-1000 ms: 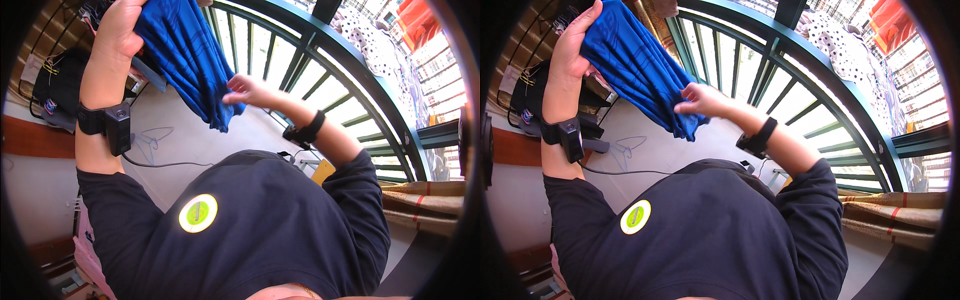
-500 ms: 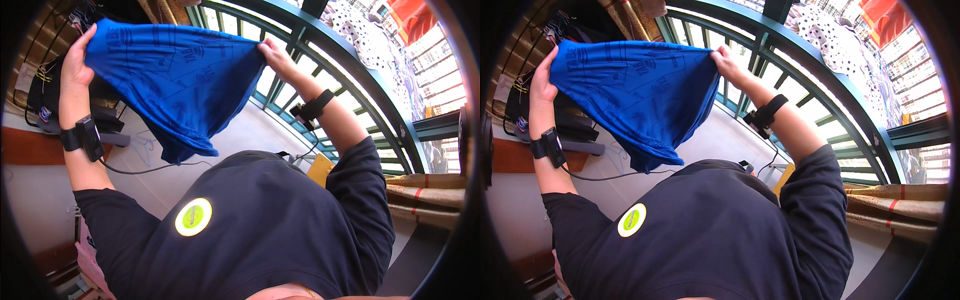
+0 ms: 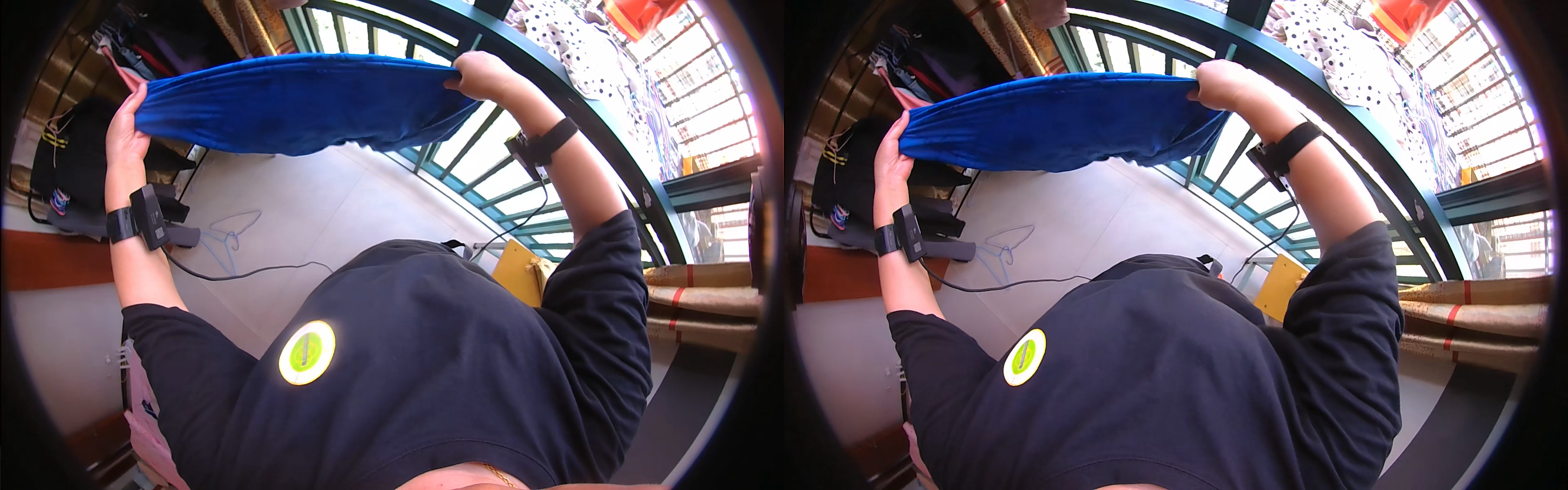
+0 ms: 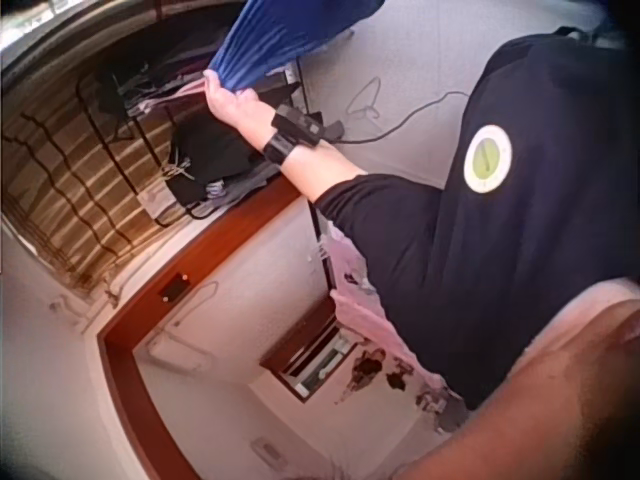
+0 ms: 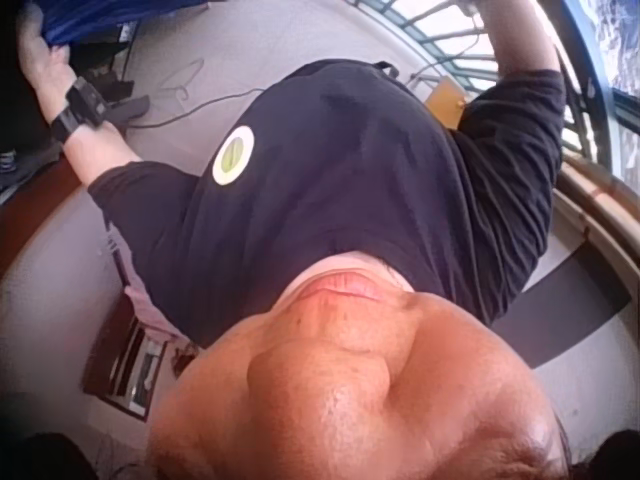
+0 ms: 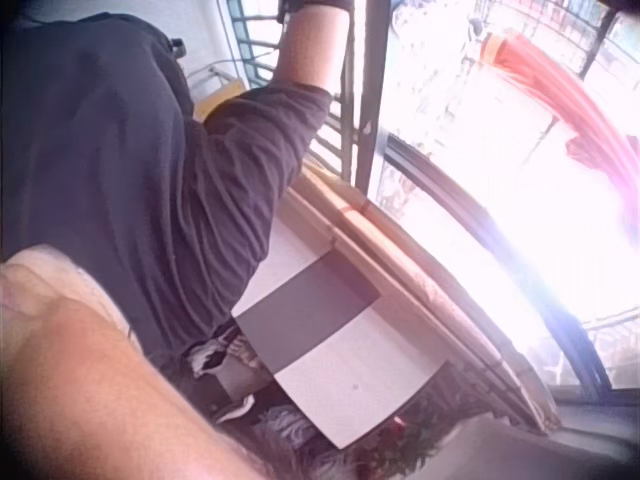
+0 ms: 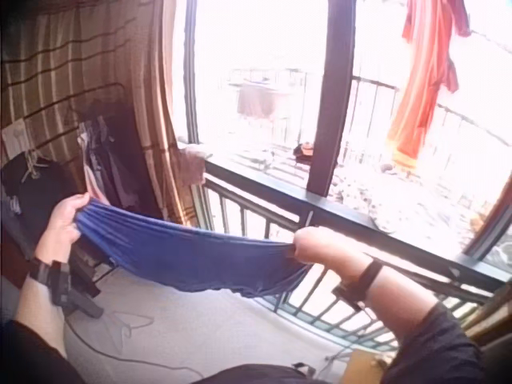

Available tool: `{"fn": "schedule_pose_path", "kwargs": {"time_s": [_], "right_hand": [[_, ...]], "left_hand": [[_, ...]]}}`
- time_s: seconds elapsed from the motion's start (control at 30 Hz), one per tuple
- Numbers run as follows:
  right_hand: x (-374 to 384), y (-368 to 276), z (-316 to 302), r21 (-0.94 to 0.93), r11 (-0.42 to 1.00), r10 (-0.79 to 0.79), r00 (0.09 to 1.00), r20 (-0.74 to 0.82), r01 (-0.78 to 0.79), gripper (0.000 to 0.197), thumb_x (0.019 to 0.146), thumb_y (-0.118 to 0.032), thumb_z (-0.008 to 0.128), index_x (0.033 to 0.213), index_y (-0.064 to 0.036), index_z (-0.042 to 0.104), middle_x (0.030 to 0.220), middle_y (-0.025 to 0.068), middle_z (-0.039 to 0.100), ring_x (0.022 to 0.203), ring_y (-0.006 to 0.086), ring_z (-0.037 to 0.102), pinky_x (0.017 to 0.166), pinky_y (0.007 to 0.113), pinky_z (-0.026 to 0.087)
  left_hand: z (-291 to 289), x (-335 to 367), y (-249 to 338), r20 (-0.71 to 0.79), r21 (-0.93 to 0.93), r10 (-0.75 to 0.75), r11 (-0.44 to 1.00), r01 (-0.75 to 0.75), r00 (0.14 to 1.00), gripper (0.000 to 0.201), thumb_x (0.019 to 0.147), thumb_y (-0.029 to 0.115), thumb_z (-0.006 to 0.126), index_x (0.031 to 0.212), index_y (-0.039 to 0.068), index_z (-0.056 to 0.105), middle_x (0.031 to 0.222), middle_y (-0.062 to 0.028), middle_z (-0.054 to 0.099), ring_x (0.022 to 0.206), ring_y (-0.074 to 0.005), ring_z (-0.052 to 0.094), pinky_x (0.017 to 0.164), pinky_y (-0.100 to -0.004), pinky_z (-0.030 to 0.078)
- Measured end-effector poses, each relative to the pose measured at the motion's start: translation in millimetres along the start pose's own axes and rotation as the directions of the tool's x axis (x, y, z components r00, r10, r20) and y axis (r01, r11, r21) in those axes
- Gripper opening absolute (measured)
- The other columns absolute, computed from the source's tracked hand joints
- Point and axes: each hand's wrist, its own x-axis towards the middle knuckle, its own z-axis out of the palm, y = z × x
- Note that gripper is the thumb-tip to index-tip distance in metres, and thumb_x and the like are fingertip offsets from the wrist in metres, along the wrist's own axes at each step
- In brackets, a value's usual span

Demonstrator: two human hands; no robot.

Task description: The person places a red shirt, a blue shirt, and a white shirt on hangers and uses a reaching pole to hang them on a high rail, then begins preparing a polka-dot garment on another hanger.

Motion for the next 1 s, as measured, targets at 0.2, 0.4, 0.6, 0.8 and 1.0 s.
{"fn": "schedule_pose_path", "kwargs": {"time_s": [0.2,0.4,0.6,0.8,1.0], "right_hand": [[7.6,38.6,20.2,0.782,0.605,0.069,0.988,0.135,-0.149,0.068,0.081,-0.062,0.049,0.112,-0.0022,0.059,0.102,0.0143,0.063,0.093,0.0259,0.062,0.084,0.039,0.049],[-3.6,-35.5,-13.9,0.94,-0.318,0.064,0.987,0.148,-0.121,0.031,0.091,-0.025,0.047,0.1,0.0021,0.057,0.092,0.0128,0.065,0.082,0.0243,0.065,0.079,0.036,0.053],[-7.9,-87.8,-39.6,0.765,-0.641,0.027,0.994,0.102,-0.061,0.021,0.09,-0.014,0.041,0.09,0.0031,0.053,0.08,0.0122,0.062,0.076,0.0253,0.064,0.077,0.04,0.053],[15.3,-103.7,-23.3,0.701,-0.703,-0.123,0.991,0.052,-0.124,0.012,0.084,-0.011,0.053,0.084,0.0004,0.048,0.072,0.0102,0.057,0.072,0.0233,0.061,0.069,0.045,0.053],[29.7,-57.2,-27.2,0.915,-0.393,0.121,0.992,-0.044,0.088,0.022,0.08,-0.014,0.065,0.093,0.0032,0.059,0.089,0.0124,0.063,0.089,0.025,0.061,0.085,0.044,0.047]], "left_hand": [[-18.1,8.9,3.4,-0.113,0.068,0.084,0.995,-0.077,0.99,0.018,0.085,0.019,0.062,0.095,0.005,0.063,0.085,-0.0026,0.065,0.069,-0.0072,0.059,0.047,-0.0164,0.04],[8.2,30.5,-51.9,-0.004,0.114,-0.007,0.993,0.008,1.0,0.028,0.084,0.022,0.063,0.107,0.007,0.058,0.088,0.0012,0.062,0.071,-0.0089,0.058,0.051,-0.0214,0.042],[162.7,-63.7,-87.6,0.491,0.491,-0.219,0.869,-0.06,0.843,0.059,0.082,0.023,0.065,0.132,0.006,0.039,0.114,-0.009,0.054,0.101,-0.0175,0.054,0.089,-0.0295,0.042],[202.2,-105.5,-150.9,0.585,0.552,-0.251,0.82,-0.152,0.771,0.04,0.082,0.016,0.066,0.117,0.002,0.052,0.101,-0.0021,0.059,0.089,-0.0106,0.055,0.081,-0.0252,0.045],[183.1,-79.6,-125.8,0.387,0.135,-0.2,0.978,0.159,0.9,0.018,0.09,0.016,0.053,0.101,0.003,0.061,0.085,0.0006,0.064,0.071,-0.0068,0.059,0.063,-0.0188,0.047]]}}
